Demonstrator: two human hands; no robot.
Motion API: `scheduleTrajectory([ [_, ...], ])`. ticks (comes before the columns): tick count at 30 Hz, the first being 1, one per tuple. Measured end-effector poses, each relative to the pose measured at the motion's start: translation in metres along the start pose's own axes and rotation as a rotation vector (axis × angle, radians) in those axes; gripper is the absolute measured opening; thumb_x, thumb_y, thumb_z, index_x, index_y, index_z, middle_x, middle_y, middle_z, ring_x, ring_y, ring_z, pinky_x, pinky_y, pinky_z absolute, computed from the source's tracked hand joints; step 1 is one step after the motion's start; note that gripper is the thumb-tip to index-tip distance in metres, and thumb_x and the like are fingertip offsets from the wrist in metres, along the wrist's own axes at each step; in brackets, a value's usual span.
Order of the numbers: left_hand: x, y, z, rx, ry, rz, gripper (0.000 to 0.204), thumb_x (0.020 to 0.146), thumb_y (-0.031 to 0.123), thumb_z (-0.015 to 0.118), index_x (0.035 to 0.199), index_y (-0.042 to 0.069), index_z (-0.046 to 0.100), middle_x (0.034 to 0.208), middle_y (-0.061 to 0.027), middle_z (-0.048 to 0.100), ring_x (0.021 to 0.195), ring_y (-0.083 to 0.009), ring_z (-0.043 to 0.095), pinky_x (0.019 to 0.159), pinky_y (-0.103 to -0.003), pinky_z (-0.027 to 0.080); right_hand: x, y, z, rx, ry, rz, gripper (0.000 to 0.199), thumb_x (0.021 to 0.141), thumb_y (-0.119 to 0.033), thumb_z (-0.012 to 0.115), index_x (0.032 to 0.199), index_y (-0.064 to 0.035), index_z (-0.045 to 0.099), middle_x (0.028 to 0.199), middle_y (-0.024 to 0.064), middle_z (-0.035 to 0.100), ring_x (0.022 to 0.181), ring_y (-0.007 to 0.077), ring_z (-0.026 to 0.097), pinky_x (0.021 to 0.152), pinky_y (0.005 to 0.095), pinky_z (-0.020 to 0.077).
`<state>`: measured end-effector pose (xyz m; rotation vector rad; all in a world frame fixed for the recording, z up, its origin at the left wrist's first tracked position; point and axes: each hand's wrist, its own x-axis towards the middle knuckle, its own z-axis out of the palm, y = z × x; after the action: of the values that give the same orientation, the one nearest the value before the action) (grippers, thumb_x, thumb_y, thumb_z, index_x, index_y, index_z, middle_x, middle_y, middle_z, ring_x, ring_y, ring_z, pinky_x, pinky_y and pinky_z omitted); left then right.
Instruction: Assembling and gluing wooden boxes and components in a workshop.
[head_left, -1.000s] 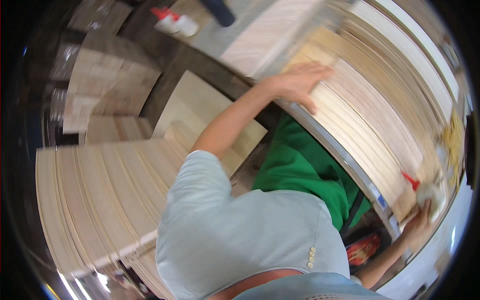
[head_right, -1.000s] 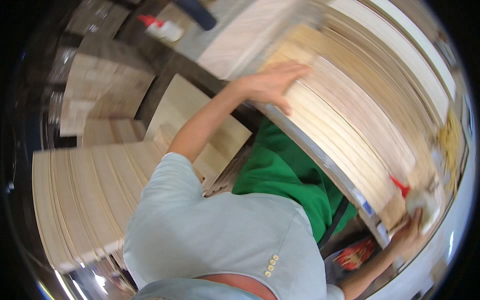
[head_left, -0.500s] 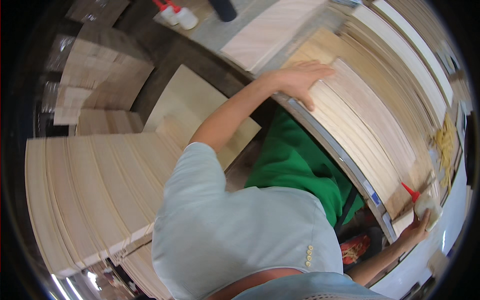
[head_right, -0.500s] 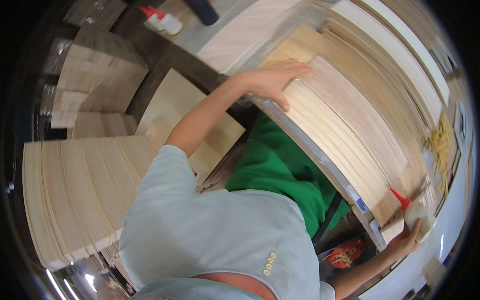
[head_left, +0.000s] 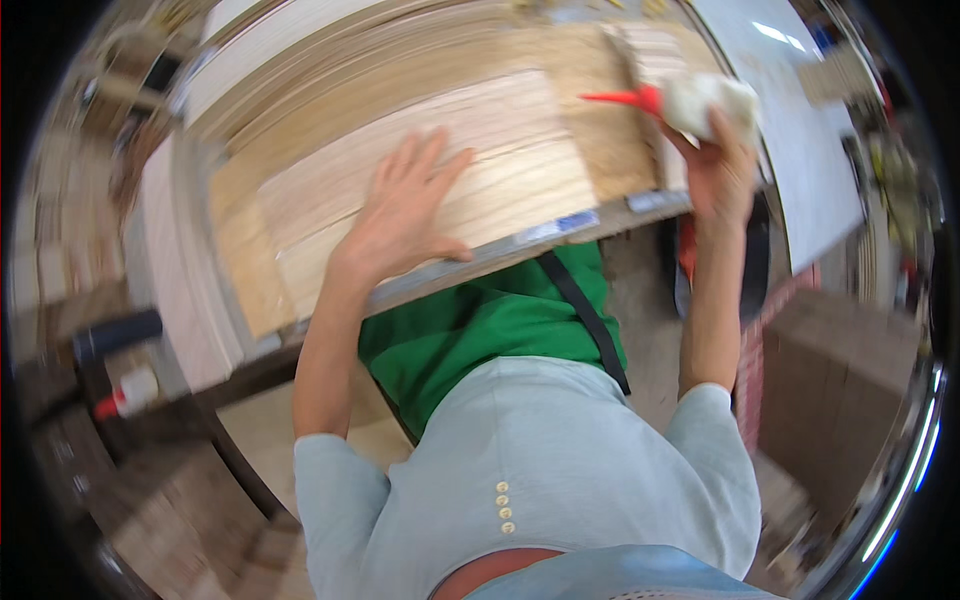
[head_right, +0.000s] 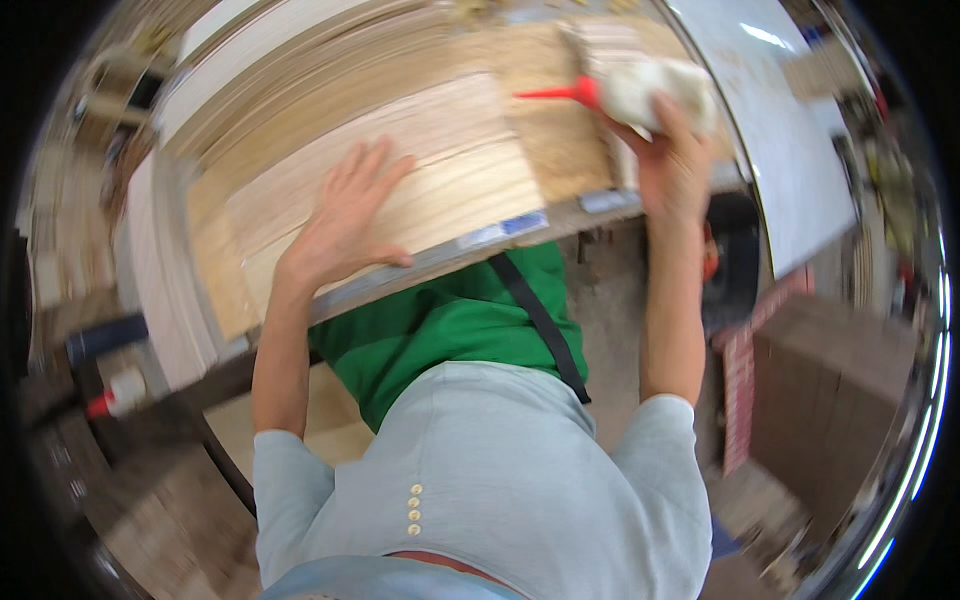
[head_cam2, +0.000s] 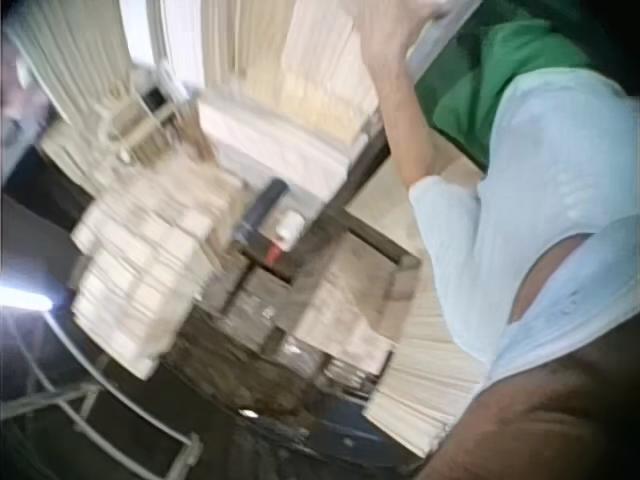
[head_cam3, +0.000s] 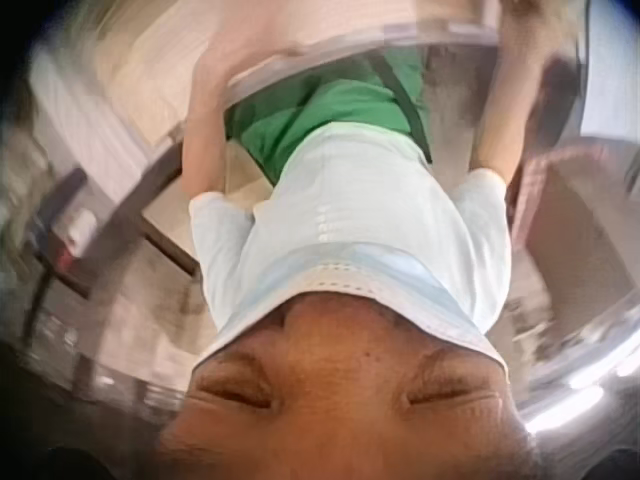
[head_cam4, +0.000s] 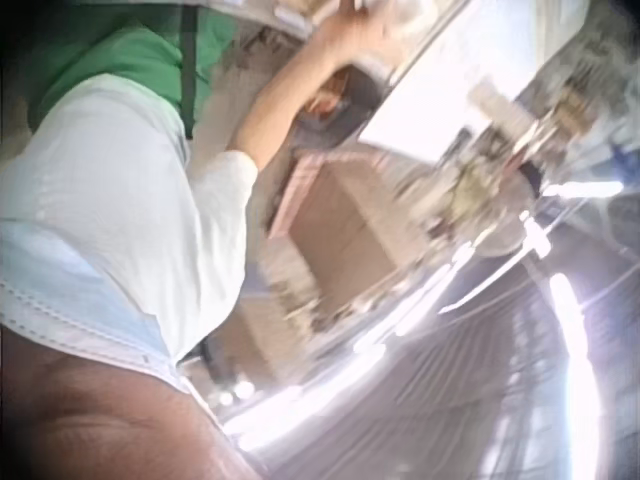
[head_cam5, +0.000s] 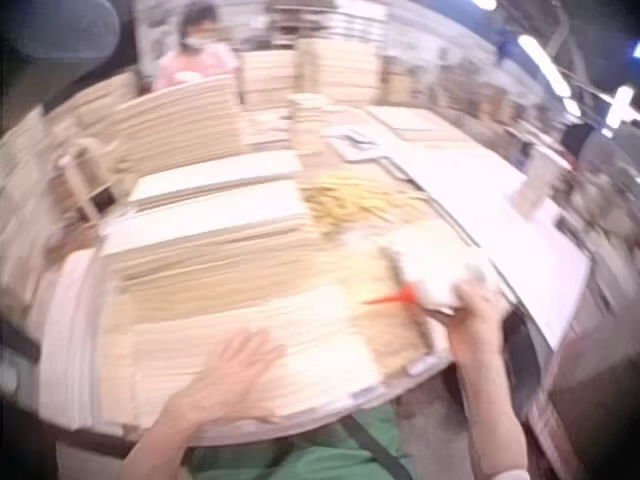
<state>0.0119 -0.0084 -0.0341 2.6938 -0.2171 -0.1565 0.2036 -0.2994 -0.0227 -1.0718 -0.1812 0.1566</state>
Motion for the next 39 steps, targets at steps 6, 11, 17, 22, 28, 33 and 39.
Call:
scheduleTrajectory([
  [6, 0.016, 0.008, -0.004, 0.002, -0.045, -0.083, 0.108, 0.054, 0.038, 0.086, 0.145, 0.015, 0.033, 0.154, -0.0176, 0.019, 0.143, -0.0372, 0.013, 0.112, -0.053, 0.019, 0.012, 0.005, 0.025, -0.012, 0.087, -0.147, 0.038, 0.084, -0.009, 0.067, 0.117, 0.0016, 0.051, 0.107, 0.0125, 0.061, 0.095, 0.0255, 0.065, 0.071, 0.0423, 0.0613],
  [11, 0.014, 0.007, -0.003, -0.002, -0.035, -0.093, 0.108, 0.054, 0.038, 0.086, 0.145, 0.014, 0.033, 0.154, -0.0159, 0.019, 0.143, -0.037, 0.012, 0.112, -0.054, 0.018, 0.027, 0.025, 0.046, -0.075, 0.227, -0.166, 0.035, 0.082, -0.002, 0.063, 0.116, -0.0003, 0.054, 0.102, 0.0121, 0.064, 0.085, 0.025, 0.068, 0.06, 0.0343, 0.0606],
  [17, 0.011, 0.004, -0.001, -0.014, -0.033, -0.1, 0.108, 0.054, 0.037, 0.086, 0.145, 0.014, 0.034, 0.154, -0.0158, 0.019, 0.143, -0.0367, 0.011, 0.112, -0.054, 0.019, 0.036, 0.037, 0.059, -0.129, 0.299, -0.108, 0.035, 0.083, -0.004, 0.064, 0.115, -0.0004, 0.05, 0.103, 0.0119, 0.063, 0.086, 0.0248, 0.067, 0.062, 0.0341, 0.0601],
  [22, 0.012, 0.004, 0.0, -0.017, -0.022, -0.089, 0.108, 0.054, 0.038, 0.086, 0.145, 0.013, 0.034, 0.154, -0.0158, 0.018, 0.143, -0.0366, 0.011, 0.112, -0.053, 0.018, 0.04, 0.046, 0.062, -0.148, 0.315, -0.125, 0.035, 0.083, -0.005, 0.065, 0.114, -0.0008, 0.05, 0.103, 0.0117, 0.062, 0.085, 0.024, 0.067, 0.061, 0.0325, 0.0593],
  [28, 0.011, 0.004, 0.0, -0.01, -0.024, -0.094, 0.11, 0.053, 0.038, 0.086, 0.145, 0.013, 0.032, 0.155, -0.0144, 0.017, 0.143, -0.0354, 0.011, 0.112, -0.052, 0.018, 0.037, 0.046, 0.064, -0.164, 0.317, -0.157, 0.035, 0.083, -0.005, 0.066, 0.114, -0.0011, 0.05, 0.102, 0.0112, 0.061, 0.083, 0.0232, 0.067, 0.06, 0.031, 0.0588],
  [33, 0.011, 0.002, 0.002, -0.005, -0.02, -0.086, 0.111, 0.052, 0.036, 0.086, 0.146, 0.013, 0.031, 0.155, -0.0131, 0.017, 0.144, -0.0341, 0.01, 0.113, -0.051, 0.018, 0.025, 0.04, 0.064, -0.193, 0.353, -0.173, 0.037, 0.083, -0.005, 0.066, 0.115, -0.0008, 0.049, 0.103, 0.0119, 0.061, 0.084, 0.0239, 0.067, 0.058, 0.0318, 0.059],
  [39, 0.011, 0.002, 0.003, -0.007, -0.024, -0.104, 0.111, 0.052, 0.035, 0.086, 0.145, 0.013, 0.031, 0.155, -0.0132, 0.017, 0.144, -0.0336, 0.01, 0.113, -0.051, 0.018, 0.011, 0.033, 0.057, -0.197, 0.352, -0.145, 0.045, 0.081, -0.005, 0.067, 0.121, -0.0011, 0.047, 0.106, 0.012, 0.061, 0.09, 0.0236, 0.065, 0.064, 0.0323, 0.0584],
])
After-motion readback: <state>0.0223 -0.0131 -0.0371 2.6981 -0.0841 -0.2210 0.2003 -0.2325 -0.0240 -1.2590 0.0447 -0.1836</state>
